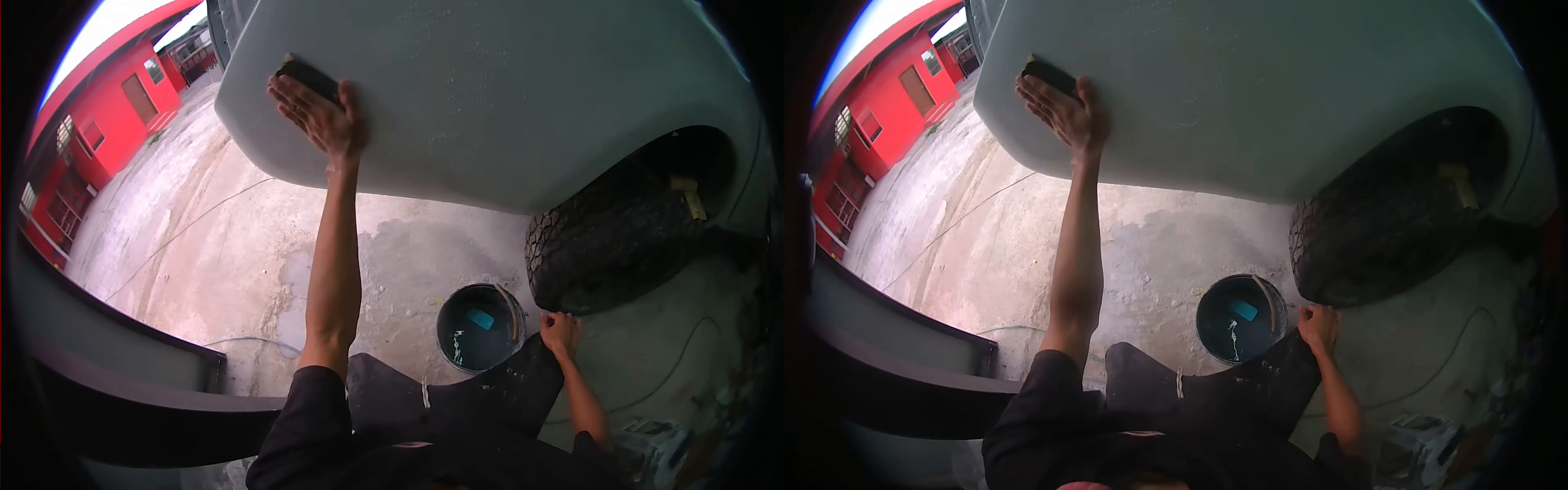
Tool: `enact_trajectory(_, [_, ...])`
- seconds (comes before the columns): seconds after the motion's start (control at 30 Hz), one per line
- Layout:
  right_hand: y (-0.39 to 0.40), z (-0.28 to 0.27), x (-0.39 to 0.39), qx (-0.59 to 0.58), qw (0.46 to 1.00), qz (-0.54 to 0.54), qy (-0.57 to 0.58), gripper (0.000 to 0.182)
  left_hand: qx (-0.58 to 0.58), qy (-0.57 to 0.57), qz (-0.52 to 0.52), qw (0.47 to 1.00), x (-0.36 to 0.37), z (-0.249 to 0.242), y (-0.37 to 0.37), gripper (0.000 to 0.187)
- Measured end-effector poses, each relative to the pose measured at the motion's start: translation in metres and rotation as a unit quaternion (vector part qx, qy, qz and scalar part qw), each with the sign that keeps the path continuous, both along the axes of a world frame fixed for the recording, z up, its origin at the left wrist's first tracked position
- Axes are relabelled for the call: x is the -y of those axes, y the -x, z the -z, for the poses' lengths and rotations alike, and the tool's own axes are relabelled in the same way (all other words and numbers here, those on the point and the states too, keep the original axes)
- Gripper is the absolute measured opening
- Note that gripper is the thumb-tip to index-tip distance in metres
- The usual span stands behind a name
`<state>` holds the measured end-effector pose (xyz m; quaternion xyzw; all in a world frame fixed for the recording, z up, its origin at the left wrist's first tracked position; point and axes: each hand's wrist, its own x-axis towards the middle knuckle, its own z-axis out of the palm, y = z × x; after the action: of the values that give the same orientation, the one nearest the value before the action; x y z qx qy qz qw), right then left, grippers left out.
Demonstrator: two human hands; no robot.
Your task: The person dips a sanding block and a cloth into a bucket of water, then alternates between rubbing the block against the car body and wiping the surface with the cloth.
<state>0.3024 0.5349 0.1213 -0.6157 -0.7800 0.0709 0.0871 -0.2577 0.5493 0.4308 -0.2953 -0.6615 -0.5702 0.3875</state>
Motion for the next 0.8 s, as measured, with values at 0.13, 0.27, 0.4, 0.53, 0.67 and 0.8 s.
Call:
enact_trajectory(0.13, [-0.009, 0.008, -0.008, 0.002, 1.0, -0.014, -0.011, 0.037, -0.005, 0.007, 0.0, 1.0, 0.026, 0.004, 0.035, 0.108])
enact_trajectory(0.27, [-0.006, 0.012, -0.009, 0.044, 0.998, 0.023, 0.03, 0.035, 0.193, -0.106, 0.04, 0.975, 0.049, 0.028, 0.125, 0.097])
enact_trajectory(0.4, [0.016, 0.01, -0.008, 0.08, 0.996, -0.045, -0.002, 0.032, 0.02, -0.06, -0.03, 0.998, 0.032, 0.085, 0.032, 0.068])
enact_trajectory(0.53, [0.035, 0.02, -0.016, 0.063, 0.988, -0.134, 0.046, 0.029, 0.056, -0.036, 0.1, 0.993, 0.055, 0.122, -0.003, 0.052])
enact_trajectory(0.67, [0.077, 0.035, 0.011, -0.083, 0.983, -0.152, 0.061, 0.033, 0.004, 0.047, 0.045, 0.998, 0.058, 0.125, -0.014, 0.067])
enact_trajectory(0.8, [0.084, 0.038, 0.04, -0.122, 0.978, -0.157, 0.058, 0.026, 0.065, 0.118, 0.03, 0.99, 0.058, 0.132, -0.005, 0.067])
